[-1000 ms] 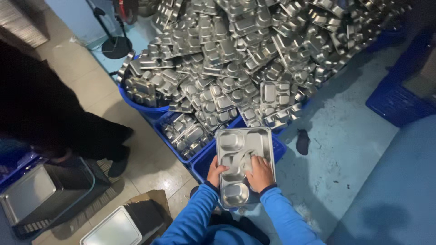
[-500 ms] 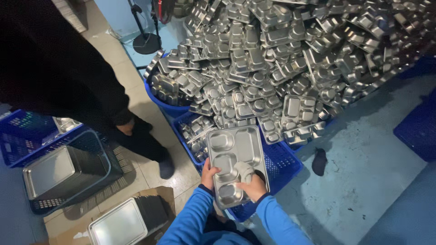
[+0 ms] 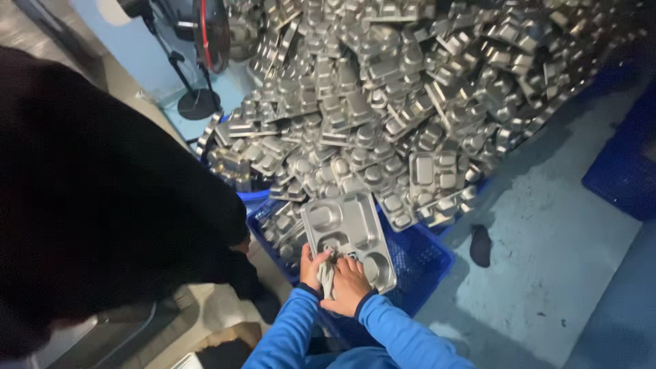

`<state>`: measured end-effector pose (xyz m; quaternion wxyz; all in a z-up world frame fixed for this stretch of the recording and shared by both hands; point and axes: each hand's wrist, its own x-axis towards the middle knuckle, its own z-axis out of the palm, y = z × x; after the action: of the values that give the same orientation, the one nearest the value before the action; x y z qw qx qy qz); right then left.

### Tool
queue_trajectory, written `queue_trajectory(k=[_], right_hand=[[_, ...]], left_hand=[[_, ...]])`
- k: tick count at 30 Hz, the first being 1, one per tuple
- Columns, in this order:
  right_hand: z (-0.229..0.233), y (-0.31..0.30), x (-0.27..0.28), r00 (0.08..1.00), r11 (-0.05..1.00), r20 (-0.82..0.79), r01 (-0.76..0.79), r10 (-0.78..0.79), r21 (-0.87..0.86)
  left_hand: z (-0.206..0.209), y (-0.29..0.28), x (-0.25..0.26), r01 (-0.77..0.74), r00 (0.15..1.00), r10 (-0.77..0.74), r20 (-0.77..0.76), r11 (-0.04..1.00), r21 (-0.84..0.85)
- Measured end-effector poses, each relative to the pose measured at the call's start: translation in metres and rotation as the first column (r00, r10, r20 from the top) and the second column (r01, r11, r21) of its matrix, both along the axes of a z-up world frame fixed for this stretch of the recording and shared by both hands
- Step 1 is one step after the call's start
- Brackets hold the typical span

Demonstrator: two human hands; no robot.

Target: The person repeatedly picks up stainless steel compartment trays from a large pile, wipes them with a cloth, and places them into a blue basket. The process is continuous and repetitive throughout the clip.

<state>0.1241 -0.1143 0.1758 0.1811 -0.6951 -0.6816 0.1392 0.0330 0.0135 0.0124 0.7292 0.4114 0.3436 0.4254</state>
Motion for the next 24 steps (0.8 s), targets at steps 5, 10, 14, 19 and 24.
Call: queue_trajectory(k=[5, 10, 14, 19, 24], right_hand=[[-0.037, 0.004, 0.071, 0.991, 0.999, -0.131, 0.041, -0.037, 0.033], [-0.066, -0.026, 0.163, 0.996, 0.997, -0.065, -0.058, 0.061, 0.046], [-0.086, -0.085, 0.207, 0.999, 0.994, -0.019, -0.048, 0.050, 0.097], [-0.146, -0.121, 0.244, 0.992, 0.989, -0.012, -0.128, 0.129, 0.077], [-0.179, -0.082, 0.272, 0.923, 0.941, -0.377, -0.054, -0.081, -0.334]], left_hand=[[-0.003, -0.026, 0.068, 0.074, 0.994, -0.066, 0.091, 0.993, -0.087], [-0.040, -0.063, 0.152, -0.021, 1.000, 0.020, -0.017, 0.999, -0.040], [-0.070, -0.090, 0.205, -0.193, 0.981, 0.189, -0.039, 0.974, -0.120], [-0.078, -0.096, 0.234, -0.394, 0.915, 0.399, 0.058, 0.916, -0.080], [-0.070, -0.099, 0.223, -0.397, 0.905, 0.421, 0.066, 0.888, -0.230]])
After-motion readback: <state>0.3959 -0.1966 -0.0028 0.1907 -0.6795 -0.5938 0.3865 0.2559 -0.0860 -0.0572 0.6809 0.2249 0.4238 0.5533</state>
